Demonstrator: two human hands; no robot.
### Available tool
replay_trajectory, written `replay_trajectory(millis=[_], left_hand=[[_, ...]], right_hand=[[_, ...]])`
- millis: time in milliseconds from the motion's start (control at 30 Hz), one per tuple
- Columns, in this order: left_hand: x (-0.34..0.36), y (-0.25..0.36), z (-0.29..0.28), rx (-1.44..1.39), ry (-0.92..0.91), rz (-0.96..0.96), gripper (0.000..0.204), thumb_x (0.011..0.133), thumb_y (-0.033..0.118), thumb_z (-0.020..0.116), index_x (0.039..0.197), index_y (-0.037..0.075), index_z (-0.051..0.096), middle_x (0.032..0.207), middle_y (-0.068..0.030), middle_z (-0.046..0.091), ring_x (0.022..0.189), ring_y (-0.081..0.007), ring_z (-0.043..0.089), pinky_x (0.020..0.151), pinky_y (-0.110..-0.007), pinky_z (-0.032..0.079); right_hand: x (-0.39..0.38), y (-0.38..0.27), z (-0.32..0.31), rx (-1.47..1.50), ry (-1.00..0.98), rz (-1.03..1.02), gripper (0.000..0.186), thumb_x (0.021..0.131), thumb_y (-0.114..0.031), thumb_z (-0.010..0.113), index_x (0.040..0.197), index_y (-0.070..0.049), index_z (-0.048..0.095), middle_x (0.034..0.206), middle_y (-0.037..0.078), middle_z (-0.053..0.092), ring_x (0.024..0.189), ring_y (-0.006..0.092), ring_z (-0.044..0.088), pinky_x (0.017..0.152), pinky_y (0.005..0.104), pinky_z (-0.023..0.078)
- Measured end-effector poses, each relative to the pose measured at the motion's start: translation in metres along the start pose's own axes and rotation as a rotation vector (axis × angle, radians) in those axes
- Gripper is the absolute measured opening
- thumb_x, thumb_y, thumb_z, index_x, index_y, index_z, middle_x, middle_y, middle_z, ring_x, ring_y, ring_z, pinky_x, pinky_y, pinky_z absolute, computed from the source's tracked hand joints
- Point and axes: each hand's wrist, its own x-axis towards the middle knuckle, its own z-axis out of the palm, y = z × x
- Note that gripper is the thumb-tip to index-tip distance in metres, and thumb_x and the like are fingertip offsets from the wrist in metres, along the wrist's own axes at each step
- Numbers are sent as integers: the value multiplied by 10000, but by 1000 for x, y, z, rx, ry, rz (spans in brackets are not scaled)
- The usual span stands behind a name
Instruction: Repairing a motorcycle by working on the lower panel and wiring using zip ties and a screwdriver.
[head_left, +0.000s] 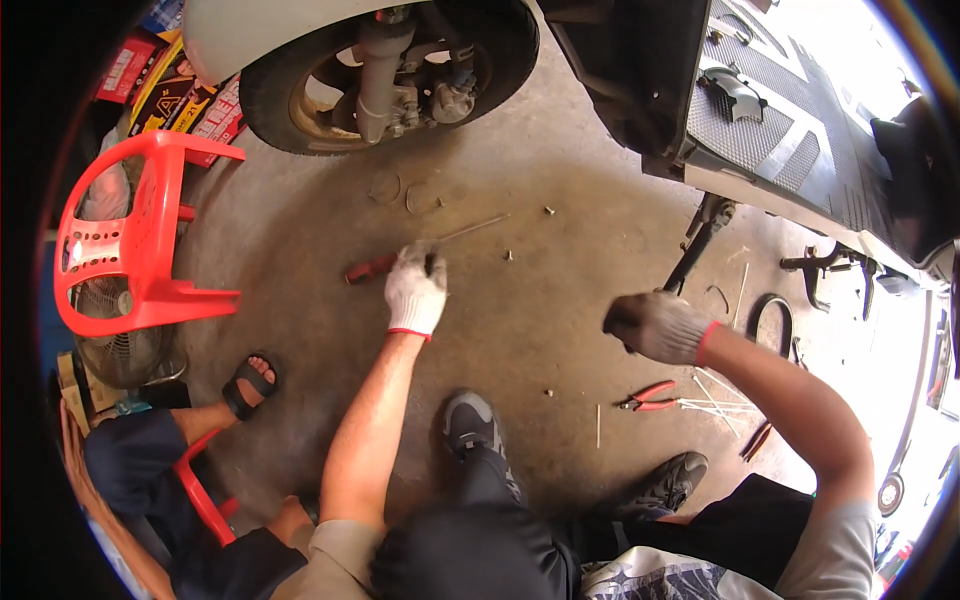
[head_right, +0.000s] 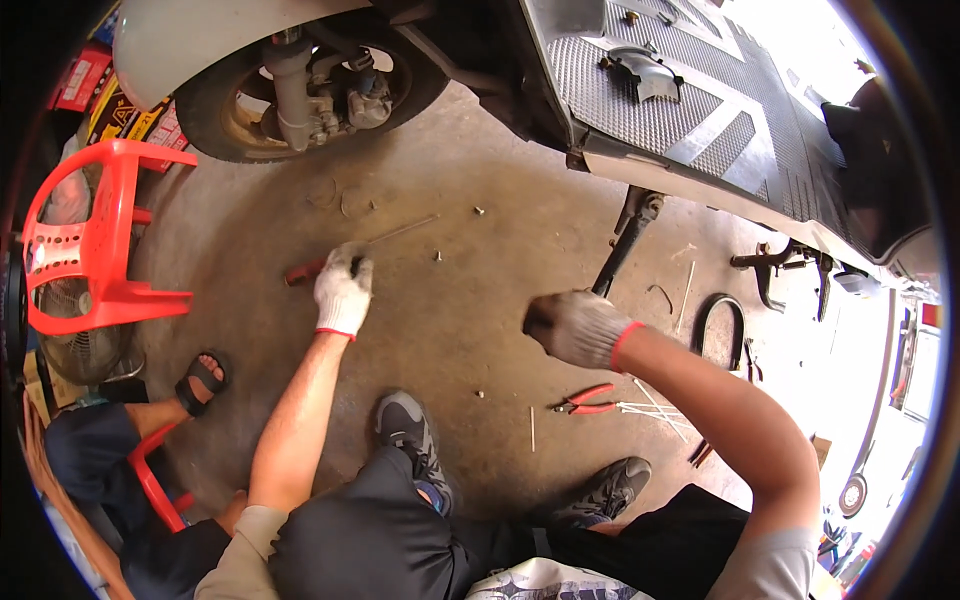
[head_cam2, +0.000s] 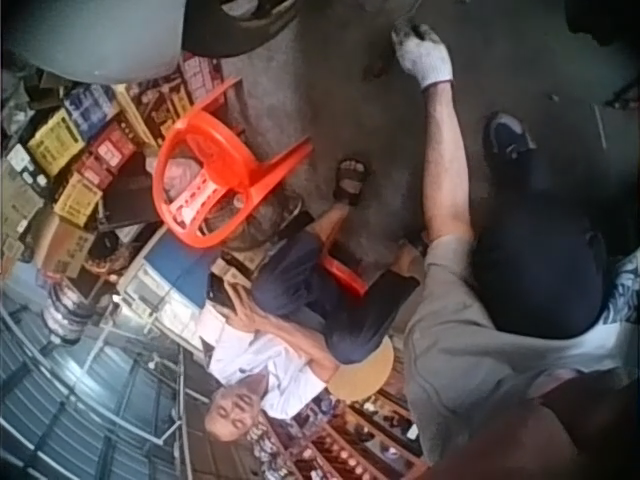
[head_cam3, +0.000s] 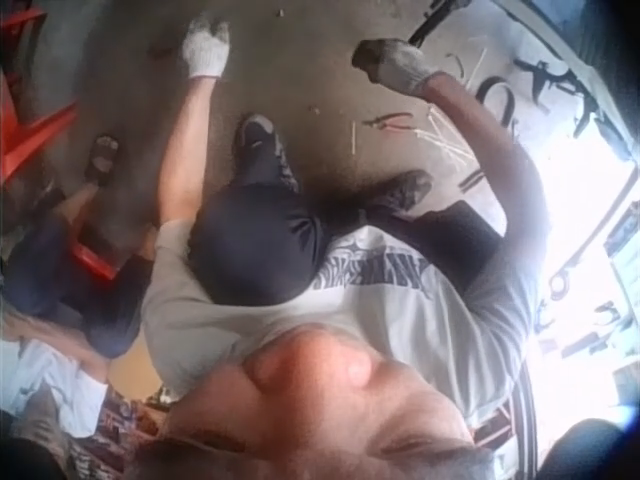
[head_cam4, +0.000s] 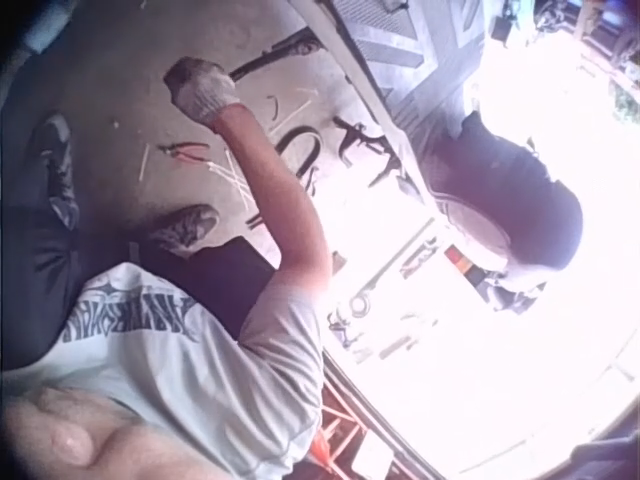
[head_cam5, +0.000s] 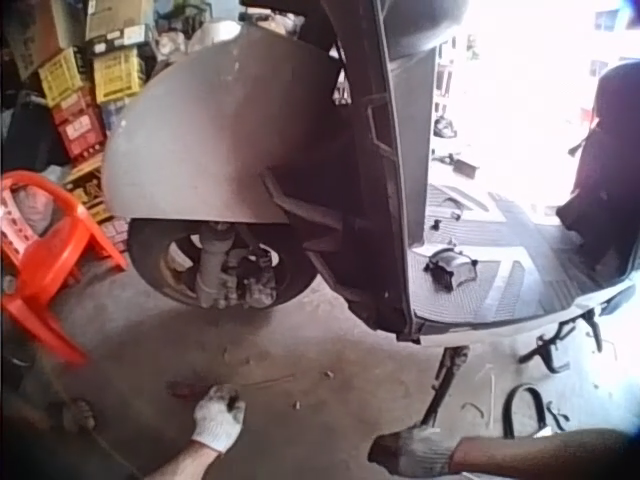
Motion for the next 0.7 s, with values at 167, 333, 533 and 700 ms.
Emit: replay_trajectory(millis=[167,333,533,700], left_hand=[[10,-39,-41,489,-205,-20,608,857,264,674,1421,138,483,1469,-152,463,1319,-362,462,1086,-489,392],[2,-64,-50,340,-299,-131,643,803,219,757,1394,137,516,1430,-135,505,1320,-348,469,1097,-459,399],[-6,-80,-32,314,-104,-104,472,766,152,784,1205,112,617,1242,-114,610,1179,-331,555,991,-454,468],[-21,-71,-36,-9,-44,-59,432,752,29,754,1158,84,617,1144,-115,639,1098,-333,582,934,-438,482]], right_hand=[[99,-17,-7,-279,304,108,320,958,-281,487,1118,-42,627,995,229,706,968,395,687,853,469,544],[181,-23,-2,-319,476,323,356,951,-226,526,1265,-60,558,1246,192,647,1132,339,648,907,441,548],[205,-12,20,-435,405,448,342,935,-152,520,1259,-44,541,1319,158,601,1178,310,628,939,414,536],[188,1,27,-47,646,332,314,905,-89,556,1207,-19,601,1175,181,662,1068,293,675,835,419,568]])
